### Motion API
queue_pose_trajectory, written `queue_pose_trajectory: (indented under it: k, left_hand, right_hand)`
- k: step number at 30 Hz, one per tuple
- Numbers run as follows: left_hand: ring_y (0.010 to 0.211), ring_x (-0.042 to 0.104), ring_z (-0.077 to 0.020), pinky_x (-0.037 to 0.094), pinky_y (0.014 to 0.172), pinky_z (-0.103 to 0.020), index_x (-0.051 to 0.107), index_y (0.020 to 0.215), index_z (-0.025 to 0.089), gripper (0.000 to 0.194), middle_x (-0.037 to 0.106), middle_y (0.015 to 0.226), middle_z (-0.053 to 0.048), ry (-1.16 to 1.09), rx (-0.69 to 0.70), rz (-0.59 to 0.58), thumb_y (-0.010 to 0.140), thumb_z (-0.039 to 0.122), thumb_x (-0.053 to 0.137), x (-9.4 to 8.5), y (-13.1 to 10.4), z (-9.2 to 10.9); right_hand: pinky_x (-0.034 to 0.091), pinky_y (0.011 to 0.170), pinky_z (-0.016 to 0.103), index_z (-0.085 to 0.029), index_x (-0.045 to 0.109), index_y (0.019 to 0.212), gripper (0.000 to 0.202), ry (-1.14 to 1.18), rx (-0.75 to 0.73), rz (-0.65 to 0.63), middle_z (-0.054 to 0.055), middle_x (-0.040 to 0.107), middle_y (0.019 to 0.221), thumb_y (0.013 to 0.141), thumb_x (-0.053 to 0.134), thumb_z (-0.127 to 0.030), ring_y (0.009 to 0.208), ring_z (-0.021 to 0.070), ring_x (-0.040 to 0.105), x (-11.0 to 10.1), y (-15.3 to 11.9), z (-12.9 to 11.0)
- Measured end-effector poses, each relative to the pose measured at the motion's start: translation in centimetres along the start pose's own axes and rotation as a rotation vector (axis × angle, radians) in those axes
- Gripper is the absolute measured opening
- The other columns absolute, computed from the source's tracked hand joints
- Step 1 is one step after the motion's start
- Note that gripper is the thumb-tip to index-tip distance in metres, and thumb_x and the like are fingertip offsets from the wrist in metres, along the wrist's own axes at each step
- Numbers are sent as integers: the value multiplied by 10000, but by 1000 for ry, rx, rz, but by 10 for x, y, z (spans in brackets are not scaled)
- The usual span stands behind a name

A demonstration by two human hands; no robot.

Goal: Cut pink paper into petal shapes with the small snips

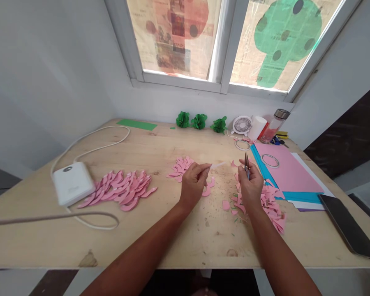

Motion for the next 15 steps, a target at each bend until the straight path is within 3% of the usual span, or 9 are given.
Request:
queue_pose_trajectory:
  k: [3,7,15]
  left_hand:
    - [439,505,-39,447,454,-180,667,911,200,173,492,671,26,-4,-14,19,831,282,537,-2,1,-2]
    - [445,509,-39,452,446,-185,664,920,198,177,494,697,22,-17,-29,20,832,276,532,-2,2,-3]
    - [446,512,-42,448,453,-181,663,927,199,179,489,675,30,-1,-25,45,828,275,535,-4,2,-3]
  right_hand:
    - [213,396,194,-152,599,987,359,158,132,-135,-68,335,549,756,577,-426,446,67,287,11,1,10]
    - [161,390,199,-143,619,927,380,250,176,-303,-58,352,536,800,515,-486,437,59,249,24,-5,11]
    - [154,396,206,-137,629,880,432,201,199,-357,-50,371,524,805,479,-535,438,62,255,30,-10,12]
Point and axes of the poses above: each hand's wrist, its own y-axis towards the middle knuckle, its own x-axis out of the palm, z = x × y, the point moved 7 cm from there along y, towards the middle knuckle
